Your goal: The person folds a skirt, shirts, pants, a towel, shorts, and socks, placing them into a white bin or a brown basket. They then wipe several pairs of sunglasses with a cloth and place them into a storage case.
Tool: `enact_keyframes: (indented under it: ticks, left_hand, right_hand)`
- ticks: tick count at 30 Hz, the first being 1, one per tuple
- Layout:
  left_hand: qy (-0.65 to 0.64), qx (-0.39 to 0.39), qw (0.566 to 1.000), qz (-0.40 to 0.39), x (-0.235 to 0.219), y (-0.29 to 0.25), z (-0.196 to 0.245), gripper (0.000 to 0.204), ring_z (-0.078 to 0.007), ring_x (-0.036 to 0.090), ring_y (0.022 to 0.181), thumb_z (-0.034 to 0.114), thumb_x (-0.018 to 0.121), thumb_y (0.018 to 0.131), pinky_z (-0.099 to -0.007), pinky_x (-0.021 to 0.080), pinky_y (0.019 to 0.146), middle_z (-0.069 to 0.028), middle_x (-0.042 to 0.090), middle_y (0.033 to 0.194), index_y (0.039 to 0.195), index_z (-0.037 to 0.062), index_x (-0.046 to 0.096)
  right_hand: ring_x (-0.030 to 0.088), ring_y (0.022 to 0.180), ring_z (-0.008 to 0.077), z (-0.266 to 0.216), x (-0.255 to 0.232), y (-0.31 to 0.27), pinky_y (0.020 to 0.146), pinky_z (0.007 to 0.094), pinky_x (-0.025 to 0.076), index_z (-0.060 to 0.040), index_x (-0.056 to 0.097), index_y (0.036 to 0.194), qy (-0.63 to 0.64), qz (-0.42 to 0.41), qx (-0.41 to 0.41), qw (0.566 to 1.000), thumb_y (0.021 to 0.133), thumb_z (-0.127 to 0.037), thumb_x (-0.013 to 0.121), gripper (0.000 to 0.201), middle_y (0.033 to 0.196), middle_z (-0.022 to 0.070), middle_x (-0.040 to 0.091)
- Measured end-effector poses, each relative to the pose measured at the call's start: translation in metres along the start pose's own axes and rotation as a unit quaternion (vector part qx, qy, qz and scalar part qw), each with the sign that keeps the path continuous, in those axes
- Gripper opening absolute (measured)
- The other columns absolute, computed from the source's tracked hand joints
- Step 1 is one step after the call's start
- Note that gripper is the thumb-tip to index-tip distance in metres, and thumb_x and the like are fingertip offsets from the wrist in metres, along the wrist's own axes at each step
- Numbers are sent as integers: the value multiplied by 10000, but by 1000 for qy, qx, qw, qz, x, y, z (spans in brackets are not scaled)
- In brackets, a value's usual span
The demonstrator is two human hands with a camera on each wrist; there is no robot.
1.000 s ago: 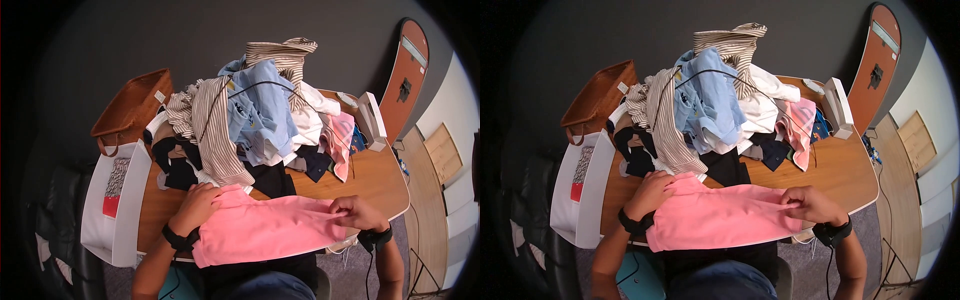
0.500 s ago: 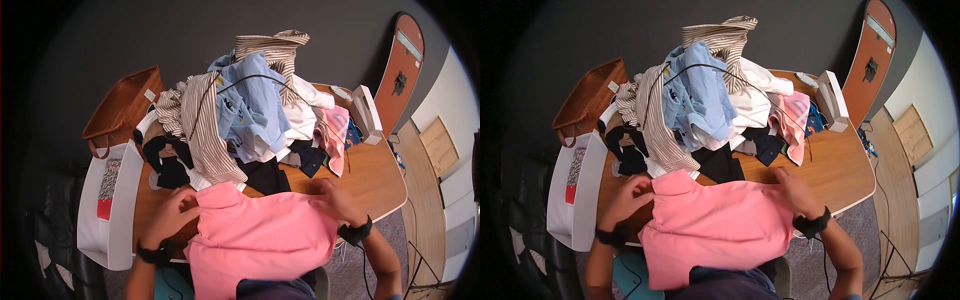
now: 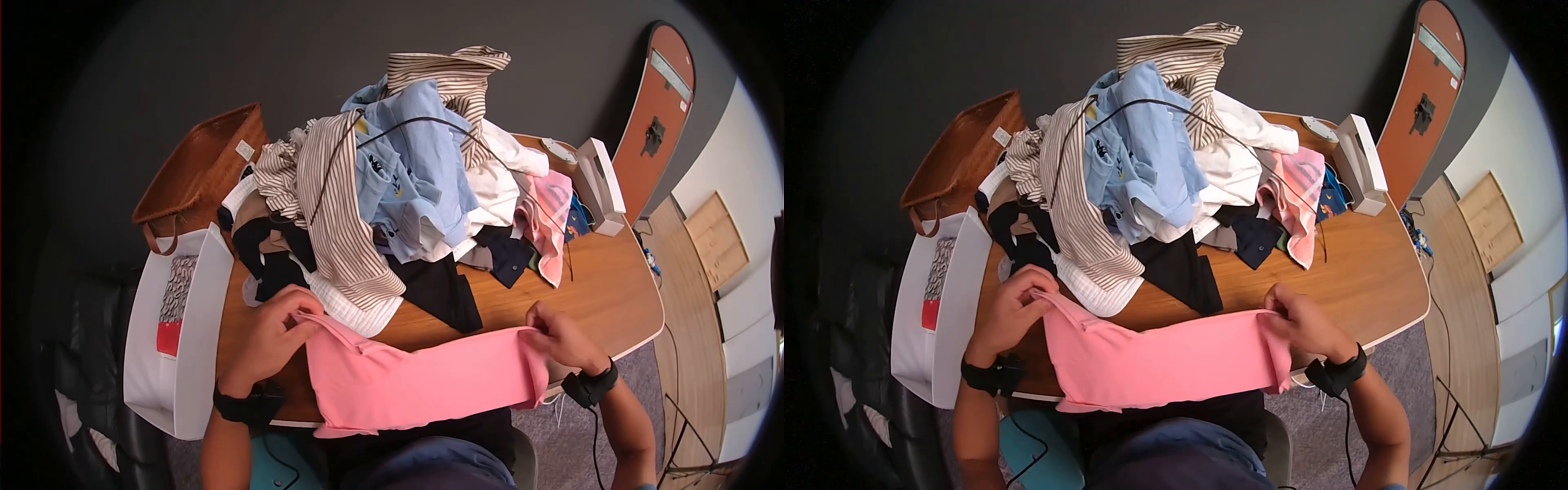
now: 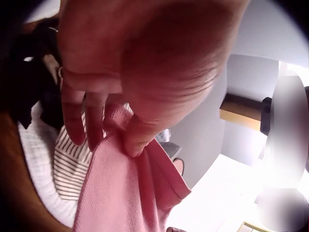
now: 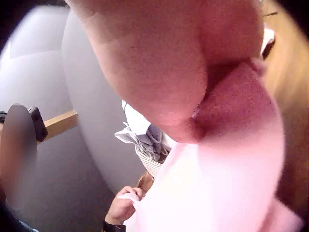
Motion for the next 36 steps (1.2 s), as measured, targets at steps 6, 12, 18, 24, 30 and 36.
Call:
enact_keyframes:
  ticks: [6, 12, 18, 24, 30, 36]
  left_hand:
    - [59, 1, 997, 56, -34, 15, 45, 137, -93, 544, 789, 12, 639, 837, -237, 446, 715, -25, 580, 843, 962, 1, 584]
    - [91, 68, 987, 114, -50, 73, 59, 151, -107, 539, 766, 101, 632, 869, -255, 445, 703, -34, 580, 827, 976, 3, 590]
    - [86, 29, 993, 75, -31, 70, 67, 114, -70, 503, 795, 74, 632, 872, -235, 427, 712, 3, 553, 844, 950, 6, 586]
    - [80, 18, 994, 79, -18, 67, 43, 102, -75, 519, 786, 33, 622, 863, -237, 444, 718, -7, 561, 829, 948, -2, 578]
    - [89, 33, 993, 73, -14, 66, 56, 105, -83, 535, 792, 0, 615, 850, -239, 453, 726, -11, 577, 848, 949, -5, 580]
    - [97, 32, 995, 14, -2, 5, 75, 153, -161, 622, 764, 49, 707, 796, -273, 495, 658, -71, 634, 845, 922, 22, 624]
  right_hand:
    - [490, 664, 39, -26, -49, -1, 568, 227, 399, -25, 664, 890, -30, 15, -66, 997, 818, -168, 779, 197, 734, -23, 583]
    - [533, 700, 69, -51, -112, 44, 628, 248, 447, 3, 677, 901, -78, 105, -61, 990, 828, -153, 750, 187, 760, 4, 603]
    - [575, 741, 109, -45, -119, 50, 667, 275, 479, 14, 660, 945, -110, 127, -91, 982, 835, -110, 723, 177, 818, 38, 619]
    - [614, 730, 153, 4, -100, 39, 681, 286, 491, 19, 645, 974, -80, 94, -39, 992, 839, -41, 650, 148, 798, 95, 648]
    - [606, 699, 177, -3, -110, 33, 660, 309, 487, 27, 655, 967, -154, 167, -102, 968, 848, -29, 621, 135, 783, 108, 644]
    - [634, 753, 132, 2, -95, -15, 671, 248, 508, 3, 660, 925, 63, 24, 100, 993, 855, -5, 646, 71, 859, 84, 650]
Point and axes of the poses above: each hand's wrist, its own y-axis towards the middle knuckle, its own x-axis out of the palm, z = x × y, the point moved 9 cm from there along y, towards the middle knuckle
